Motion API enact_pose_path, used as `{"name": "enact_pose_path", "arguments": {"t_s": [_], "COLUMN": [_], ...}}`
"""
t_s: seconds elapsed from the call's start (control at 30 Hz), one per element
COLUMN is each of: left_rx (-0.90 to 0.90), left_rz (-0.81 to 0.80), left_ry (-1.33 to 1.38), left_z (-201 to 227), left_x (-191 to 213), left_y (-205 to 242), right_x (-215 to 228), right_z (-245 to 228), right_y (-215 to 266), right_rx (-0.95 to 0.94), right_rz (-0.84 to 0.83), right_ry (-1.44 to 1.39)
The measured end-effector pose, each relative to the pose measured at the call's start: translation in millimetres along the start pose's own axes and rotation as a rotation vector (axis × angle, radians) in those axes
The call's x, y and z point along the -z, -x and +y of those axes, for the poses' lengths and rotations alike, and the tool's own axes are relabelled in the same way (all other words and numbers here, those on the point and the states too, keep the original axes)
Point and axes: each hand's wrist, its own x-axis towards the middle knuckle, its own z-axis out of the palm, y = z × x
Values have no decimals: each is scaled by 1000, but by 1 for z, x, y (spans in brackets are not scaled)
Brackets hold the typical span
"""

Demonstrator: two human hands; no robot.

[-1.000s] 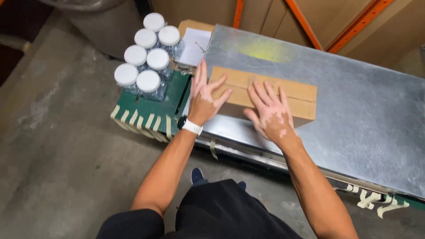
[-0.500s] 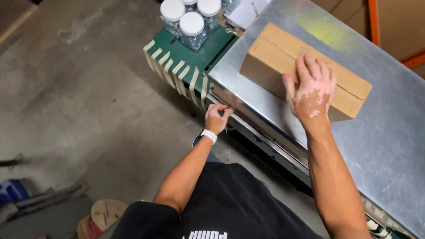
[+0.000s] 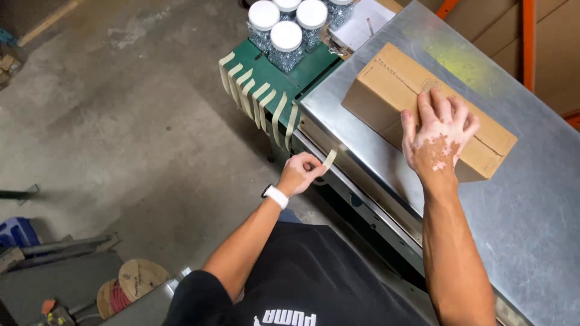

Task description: The person folds cardboard boxes into shape, places a small packet of components inside each one, and seals them with adhesive tape.

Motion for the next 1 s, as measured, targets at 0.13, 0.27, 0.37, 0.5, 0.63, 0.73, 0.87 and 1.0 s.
{"name": "enact_pose_path", "arguments": {"t_s": [0.13, 0.27, 0.37, 0.5, 0.63, 0.73, 0.87, 1.0], "left_rx": [-393, -613, -657, -470, -270, -242, -149, -96], "left_rz": [-32, -242, -299, -361, -330, -297, -263, -236], "left_ry": [285, 814, 980, 1260, 1276, 1284, 1319, 1324], "left_z": [90, 217, 251, 265, 250, 242, 239, 246], "left_x": [32, 40, 6, -40, -66, -68, -72, -69], "left_y": [29, 23, -47, -110, -143, -150, -153, -147], "right_x": [-2, -41, -45, -12, -10, 6, 55, 58], "right_z": [5, 36, 55, 43, 30, 14, 16, 69], "right_y": [-10, -19, -22, -36, -36, -39, -33, -4], "right_rx": [-134, -375, -441, -618, -586, -722, -893, -1049], "right_rz": [-112, -321, -320, -339, -360, -346, -287, -308], "right_ry": [-34, -351, -476, -688, -801, -925, -1094, -1087]}}
